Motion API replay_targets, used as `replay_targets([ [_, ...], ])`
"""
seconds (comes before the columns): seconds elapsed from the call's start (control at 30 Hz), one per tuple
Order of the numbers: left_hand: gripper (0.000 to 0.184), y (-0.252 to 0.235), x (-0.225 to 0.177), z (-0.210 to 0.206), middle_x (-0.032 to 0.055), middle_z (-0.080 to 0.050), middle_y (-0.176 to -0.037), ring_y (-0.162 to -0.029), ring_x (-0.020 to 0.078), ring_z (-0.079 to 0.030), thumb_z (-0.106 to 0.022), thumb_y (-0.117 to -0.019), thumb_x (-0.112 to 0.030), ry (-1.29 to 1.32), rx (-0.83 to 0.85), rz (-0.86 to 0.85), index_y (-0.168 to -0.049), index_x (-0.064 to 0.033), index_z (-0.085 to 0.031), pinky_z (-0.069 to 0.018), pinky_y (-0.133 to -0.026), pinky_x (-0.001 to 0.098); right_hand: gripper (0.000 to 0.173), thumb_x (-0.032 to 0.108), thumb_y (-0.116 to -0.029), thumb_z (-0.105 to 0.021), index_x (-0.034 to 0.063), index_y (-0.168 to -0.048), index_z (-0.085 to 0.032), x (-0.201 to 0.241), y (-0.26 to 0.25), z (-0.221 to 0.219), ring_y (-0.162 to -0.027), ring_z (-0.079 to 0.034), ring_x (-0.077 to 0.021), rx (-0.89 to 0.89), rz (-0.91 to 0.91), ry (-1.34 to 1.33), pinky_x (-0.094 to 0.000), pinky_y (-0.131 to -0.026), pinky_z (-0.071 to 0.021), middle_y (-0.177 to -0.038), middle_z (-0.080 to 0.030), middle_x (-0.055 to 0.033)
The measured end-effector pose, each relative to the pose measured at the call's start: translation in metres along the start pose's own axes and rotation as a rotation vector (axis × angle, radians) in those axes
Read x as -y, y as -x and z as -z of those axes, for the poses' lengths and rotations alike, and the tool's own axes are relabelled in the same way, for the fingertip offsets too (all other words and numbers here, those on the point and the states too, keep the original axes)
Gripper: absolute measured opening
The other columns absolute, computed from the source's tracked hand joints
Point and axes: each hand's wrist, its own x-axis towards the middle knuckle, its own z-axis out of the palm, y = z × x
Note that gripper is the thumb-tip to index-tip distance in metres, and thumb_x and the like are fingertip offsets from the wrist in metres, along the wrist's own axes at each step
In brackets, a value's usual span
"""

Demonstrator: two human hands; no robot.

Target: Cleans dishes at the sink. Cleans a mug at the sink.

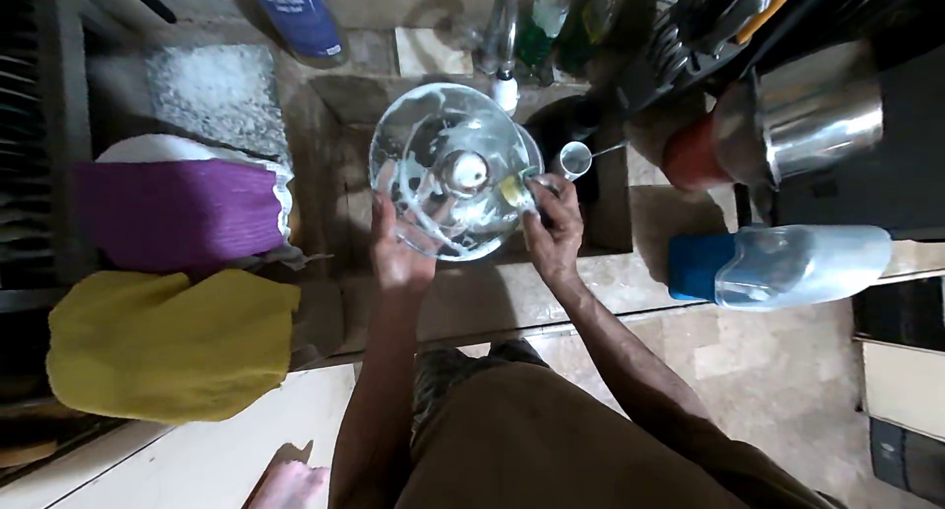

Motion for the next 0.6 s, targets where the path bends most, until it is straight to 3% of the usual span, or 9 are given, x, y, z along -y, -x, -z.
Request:
replay_targets([
  [0.07,0.048,0.007,-0.002,0.0,0.0152,-0.058,-0.14,-0.12,0.0374,-0.063,-0.028,-0.1114,-0.044,-0.11,0.024,0.023,-0.153,-0.0213,-0.035,-0.0569,-0.093,0.0588,0.032,0.008,-0.092,-0.066,0.0055,-0.123,-0.074,-0.009,-0.02,-0.004,-0.125,-0.057,-0.0279,0.023,-0.034,0.076,-0.0387,-0.101,-0.0539,-0.135,-0.058,-0.0206],
  [0.17,0.04,0.012,0.004,-0.003,0.0131,-0.066,-0.126,-0.105,0.0323,-0.07,-0.031,-0.1117,-0.039,-0.284,0.049,0.098,-0.145,-0.0178,-0.041,-0.0626,-0.081,0.0513,0.027,0.006,-0.0897,-0.069,0.0046,-0.115,-0.077,-0.006,-0.072,-0.012,-0.126,-0.057,-0.03,0.204,0.18,0.012,-0.0432,-0.106,-0.0502,-0.132,-0.062,-0.0211],
  [0.23,0.045,0.009,0.008,0.0,0.0151,-0.065,-0.128,-0.107,0.034,-0.07,-0.033,-0.1117,-0.04,-0.343,0.058,0.142,-0.148,-0.0152,-0.042,-0.0622,-0.082,0.0536,0.024,0.009,-0.0895,-0.071,0.008,-0.111,-0.08,0.005,-0.098,-0.016,-0.128,-0.055,-0.0297,0.458,0.339,-0.089,-0.0444,-0.11,-0.0468,-0.131,-0.064,-0.0187],
  [0.3,0.049,0.009,0.007,0.004,0.0156,-0.064,-0.131,-0.108,0.0349,-0.069,-0.029,-0.1118,-0.044,-0.357,0.066,0.152,-0.151,-0.0169,-0.041,-0.0622,-0.081,0.053,0.025,0.008,-0.0888,-0.071,0.0095,-0.112,-0.08,0.002,-0.103,-0.008,-0.13,-0.054,-0.0282,0.584,0.341,-0.129,-0.044,-0.113,-0.0441,-0.132,-0.064,-0.0159],
  [0.4,0.051,0.011,-0.004,0.008,0.015,-0.064,-0.131,-0.106,0.0336,-0.071,-0.024,-0.1115,-0.047,-0.261,0.081,0.115,-0.151,-0.0183,-0.04,-0.0633,-0.082,0.0495,0.026,0.004,-0.0862,-0.072,0.0023,-0.111,-0.077,-0.018,-0.069,0.012,-0.126,-0.058,-0.0261,0.362,0.155,-0.115,-0.04,-0.106,-0.0509,-0.131,-0.063,-0.018],
  [0.47,0.048,0.012,-0.007,0.013,0.0157,-0.066,-0.129,-0.106,0.0343,-0.071,-0.026,-0.1116,-0.045,-0.229,0.057,0.126,-0.148,-0.0176,-0.041,-0.0629,-0.081,0.0507,0.027,0.004,-0.0841,-0.074,0.0008,-0.111,-0.077,-0.031,-0.044,0.014,-0.122,-0.059,-0.0245,0.253,0.081,-0.112,-0.0365,-0.102,-0.054,-0.13,-0.062,-0.0188],
  [0.53,0.045,0.011,-0.001,0.013,0.0143,-0.068,-0.123,-0.102,0.0317,-0.072,-0.03,-0.1114,-0.043,-0.319,0.031,0.164,-0.144,-0.0156,-0.045,-0.0635,-0.077,0.0484,0.027,0.004,-0.0828,-0.075,0.0021,-0.11,-0.078,-0.032,-0.046,0.007,-0.123,-0.058,-0.0259,0.279,0.099,-0.097,-0.0385,-0.103,-0.0525,-0.129,-0.063,-0.0185],
  [0.6,0.043,0.006,0.008,0.009,0.0111,-0.07,-0.12,-0.102,0.0265,-0.072,-0.035,-0.1113,-0.04,-0.495,0.03,0.186,-0.141,-0.0125,-0.05,-0.0633,-0.081,0.0482,0.025,0.006,-0.0829,-0.076,0.0055,-0.108,-0.08,-0.015,-0.069,-0.007,-0.127,-0.057,-0.0285,0.453,0.216,-0.086,-0.0435,-0.108,-0.0492,-0.129,-0.065,-0.0178],
])
